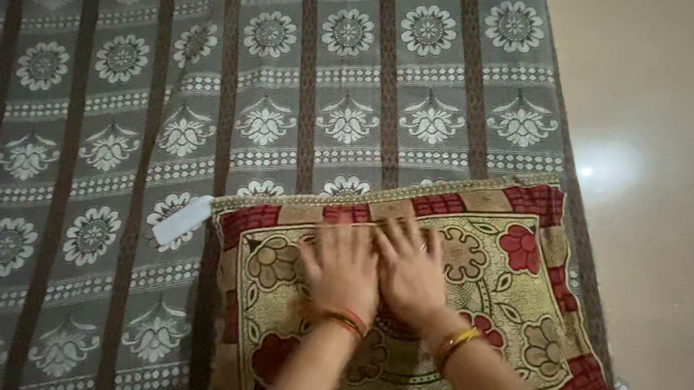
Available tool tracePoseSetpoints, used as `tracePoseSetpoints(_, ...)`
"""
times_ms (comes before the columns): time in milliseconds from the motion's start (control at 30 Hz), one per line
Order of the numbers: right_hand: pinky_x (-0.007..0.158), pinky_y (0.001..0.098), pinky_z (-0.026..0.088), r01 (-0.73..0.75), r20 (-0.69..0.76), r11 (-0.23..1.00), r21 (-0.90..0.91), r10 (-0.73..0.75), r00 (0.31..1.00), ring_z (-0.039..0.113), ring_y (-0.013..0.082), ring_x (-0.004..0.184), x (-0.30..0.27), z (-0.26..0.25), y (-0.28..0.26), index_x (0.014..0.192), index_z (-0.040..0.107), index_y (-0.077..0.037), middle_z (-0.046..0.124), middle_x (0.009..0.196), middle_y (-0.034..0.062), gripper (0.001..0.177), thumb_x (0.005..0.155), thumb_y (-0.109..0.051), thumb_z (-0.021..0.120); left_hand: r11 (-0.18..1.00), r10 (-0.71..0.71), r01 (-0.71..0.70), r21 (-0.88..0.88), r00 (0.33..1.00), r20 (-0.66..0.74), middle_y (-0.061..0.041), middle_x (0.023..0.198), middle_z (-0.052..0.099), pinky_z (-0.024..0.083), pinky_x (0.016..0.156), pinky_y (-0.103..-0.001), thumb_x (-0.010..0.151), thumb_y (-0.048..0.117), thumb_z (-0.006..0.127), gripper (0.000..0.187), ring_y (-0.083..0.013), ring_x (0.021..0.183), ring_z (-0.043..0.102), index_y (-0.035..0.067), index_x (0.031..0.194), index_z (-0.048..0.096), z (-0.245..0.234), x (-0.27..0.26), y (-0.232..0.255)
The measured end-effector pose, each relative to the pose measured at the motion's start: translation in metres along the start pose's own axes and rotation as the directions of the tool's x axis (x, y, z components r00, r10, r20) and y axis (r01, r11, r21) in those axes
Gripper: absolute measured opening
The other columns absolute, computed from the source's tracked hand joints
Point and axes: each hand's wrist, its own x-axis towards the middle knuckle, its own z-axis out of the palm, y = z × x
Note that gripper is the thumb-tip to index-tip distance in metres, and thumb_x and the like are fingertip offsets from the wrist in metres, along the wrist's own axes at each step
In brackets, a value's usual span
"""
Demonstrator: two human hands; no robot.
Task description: The person smooths a striped bedsheet on a wooden cot, then walks to a second bed and straightens a patterned sheet and a pillow. The person uses both hands to flatten the sheets and align the pillow on the second bed.
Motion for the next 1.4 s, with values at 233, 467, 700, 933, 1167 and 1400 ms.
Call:
tracePoseSetpoints(233, 0.118, 0.0526, 0.003, -0.056, -0.387, 0.998, 0.032, 0.064, 0.920, 0.005, 0.0254, 0.151, -0.064, 0.028, 0.049, 0.157, 0.020, -0.021, 0.015, 0.165, 0.0057, 0.071, 0.097, -0.057, 0.032, 0.998, -0.027, -0.011, 0.059, 0.796, 0.605, -0.003, 0.172, -0.004, -0.002, 0.121, -0.064, 0.100, 0.070, 0.023, 0.079, -0.0323, 0.156, -0.006, 0.026, 0.163, 0.002, -0.027, -0.056, -0.053)
tracePoseSetpoints(467, 0.120, 0.0516, 0.018, -0.681, 0.191, 0.719, 0.143, 0.655, 0.731, 0.019, 0.0299, 0.153, -0.130, 0.066, 0.125, 0.163, 0.017, -0.019, 0.019, 0.168, 0.0079, 0.100, 0.087, -0.081, 0.038, 0.706, -0.536, 0.662, -0.253, 0.732, 0.421, -0.023, 0.167, 0.010, 0.026, 0.120, -0.053, 0.079, 0.088, 0.037, 0.117, -0.0394, 0.153, 0.019, 0.015, 0.165, 0.006, 0.019, -0.110, -0.143)
tracePoseSetpoints(700, 0.103, 0.0447, 0.050, -0.826, 0.619, 0.277, 0.491, 0.555, 0.555, 0.062, 0.0349, 0.125, -0.176, 0.097, 0.184, 0.152, 0.055, -0.005, 0.061, 0.146, 0.0222, 0.095, 0.083, -0.070, 0.063, 0.326, -0.412, 0.945, -0.039, 0.179, 0.893, -0.024, 0.167, 0.023, 0.033, 0.122, -0.050, 0.063, 0.090, 0.075, 0.148, -0.0398, 0.153, 0.030, -0.003, 0.162, 0.015, 0.082, -0.133, -0.198)
tracePoseSetpoints(933, 0.094, 0.0569, 0.056, -0.827, 0.820, -0.223, 0.517, 0.406, 0.403, 0.066, 0.0422, 0.115, -0.149, -0.038, 0.153, 0.153, 0.050, -0.008, 0.060, 0.143, 0.0280, 0.077, 0.093, -0.055, 0.061, 0.356, -0.444, 0.861, -0.364, 0.498, 0.745, -0.031, 0.152, 0.040, 0.038, 0.115, -0.048, 0.060, 0.077, 0.089, 0.146, -0.0407, 0.141, 0.042, -0.009, 0.156, 0.020, 0.002, -0.109, -0.197)
tracePoseSetpoints(1167, 0.102, 0.0517, 0.047, -0.623, 0.732, -0.386, 0.681, 0.403, 0.550, 0.056, 0.0343, 0.128, -0.134, -0.078, 0.129, 0.151, 0.049, -0.010, 0.055, 0.150, 0.0202, 0.067, 0.096, -0.047, 0.057, 0.229, -0.111, 0.722, -0.653, 0.685, 0.720, -0.016, 0.143, 0.062, 0.041, 0.114, -0.041, 0.079, 0.053, 0.073, 0.093, -0.0259, 0.135, 0.056, 0.002, 0.150, 0.043, -0.063, -0.136, -0.298)
tracePoseSetpoints(1400, 0.109, 0.0466, 0.038, -0.381, 0.647, -0.538, 0.752, 0.496, 0.579, 0.046, 0.0264, 0.141, -0.151, -0.055, 0.151, 0.149, 0.048, -0.011, 0.049, 0.157, 0.0124, 0.058, 0.099, -0.039, 0.054, -0.535, 0.091, 0.714, -0.451, 0.580, 0.810, -0.016, 0.138, 0.065, 0.044, 0.107, -0.043, 0.088, 0.051, 0.063, 0.077, -0.0302, 0.128, 0.059, 0.005, 0.147, 0.048, -0.013, -0.137, -0.282)
